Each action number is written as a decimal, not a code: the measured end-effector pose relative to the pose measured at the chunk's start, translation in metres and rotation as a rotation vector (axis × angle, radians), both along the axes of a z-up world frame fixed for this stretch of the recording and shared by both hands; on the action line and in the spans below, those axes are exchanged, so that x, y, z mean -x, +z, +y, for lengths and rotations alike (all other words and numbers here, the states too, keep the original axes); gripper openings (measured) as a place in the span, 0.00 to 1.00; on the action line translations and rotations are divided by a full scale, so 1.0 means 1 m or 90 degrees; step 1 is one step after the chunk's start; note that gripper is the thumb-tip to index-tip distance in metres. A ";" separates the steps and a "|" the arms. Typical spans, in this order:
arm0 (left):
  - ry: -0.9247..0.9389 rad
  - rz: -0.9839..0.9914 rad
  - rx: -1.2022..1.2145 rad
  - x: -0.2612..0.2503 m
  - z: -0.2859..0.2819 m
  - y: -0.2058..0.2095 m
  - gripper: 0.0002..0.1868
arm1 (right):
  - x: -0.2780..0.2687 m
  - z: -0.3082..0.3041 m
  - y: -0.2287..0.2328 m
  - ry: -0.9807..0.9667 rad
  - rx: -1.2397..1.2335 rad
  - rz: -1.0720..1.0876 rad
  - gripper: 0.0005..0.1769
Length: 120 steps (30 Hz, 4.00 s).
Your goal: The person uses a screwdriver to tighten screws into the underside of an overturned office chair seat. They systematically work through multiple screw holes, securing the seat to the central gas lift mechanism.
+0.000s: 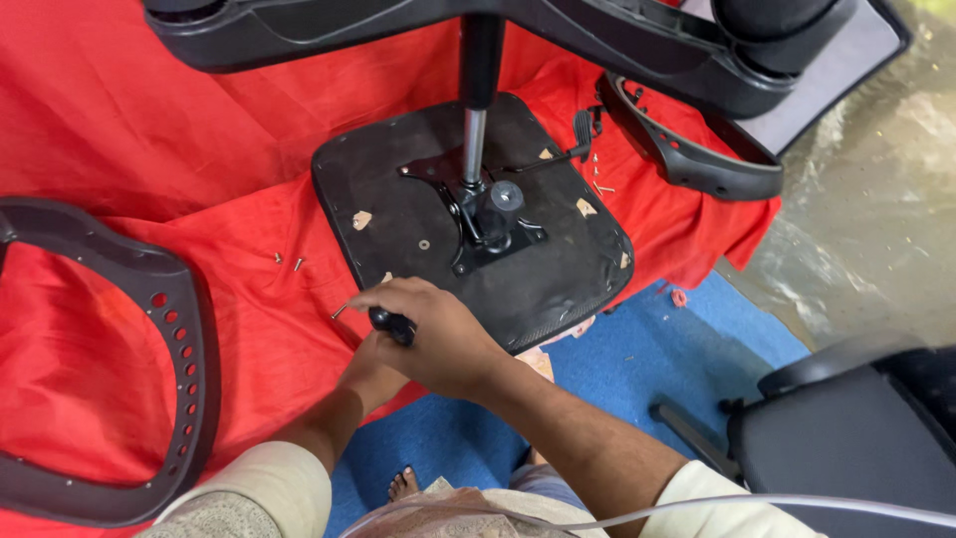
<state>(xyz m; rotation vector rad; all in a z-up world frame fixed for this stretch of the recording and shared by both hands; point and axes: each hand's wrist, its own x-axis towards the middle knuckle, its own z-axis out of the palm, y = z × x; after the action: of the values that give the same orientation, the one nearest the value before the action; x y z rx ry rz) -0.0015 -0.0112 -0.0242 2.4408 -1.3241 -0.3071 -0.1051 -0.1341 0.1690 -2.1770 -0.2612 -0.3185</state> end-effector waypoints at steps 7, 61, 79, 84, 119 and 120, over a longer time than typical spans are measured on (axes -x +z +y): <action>0.065 0.145 0.111 0.014 0.001 0.018 0.14 | -0.007 -0.011 0.005 0.095 -0.035 -0.051 0.19; 0.145 0.419 0.213 0.009 0.004 0.041 0.14 | -0.001 0.004 0.009 -0.011 -0.064 -0.056 0.17; 0.110 0.411 0.195 0.002 0.013 0.034 0.13 | 0.000 0.002 0.008 -0.010 -0.053 -0.055 0.16; 0.089 0.354 0.149 0.000 0.011 0.036 0.09 | -0.001 0.001 0.014 -0.044 -0.017 -0.040 0.20; 0.091 0.323 0.142 0.003 0.004 0.041 0.12 | -0.010 0.015 0.011 -0.130 -0.026 0.033 0.23; 0.102 0.336 0.142 0.004 0.005 0.042 0.13 | -0.010 0.016 0.012 -0.138 -0.037 0.063 0.26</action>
<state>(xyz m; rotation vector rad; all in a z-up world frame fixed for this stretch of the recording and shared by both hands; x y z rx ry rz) -0.0054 -0.0066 0.0175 2.0643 -0.8784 -0.6663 -0.0951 -0.1184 0.1807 -2.1602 0.0399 -0.3335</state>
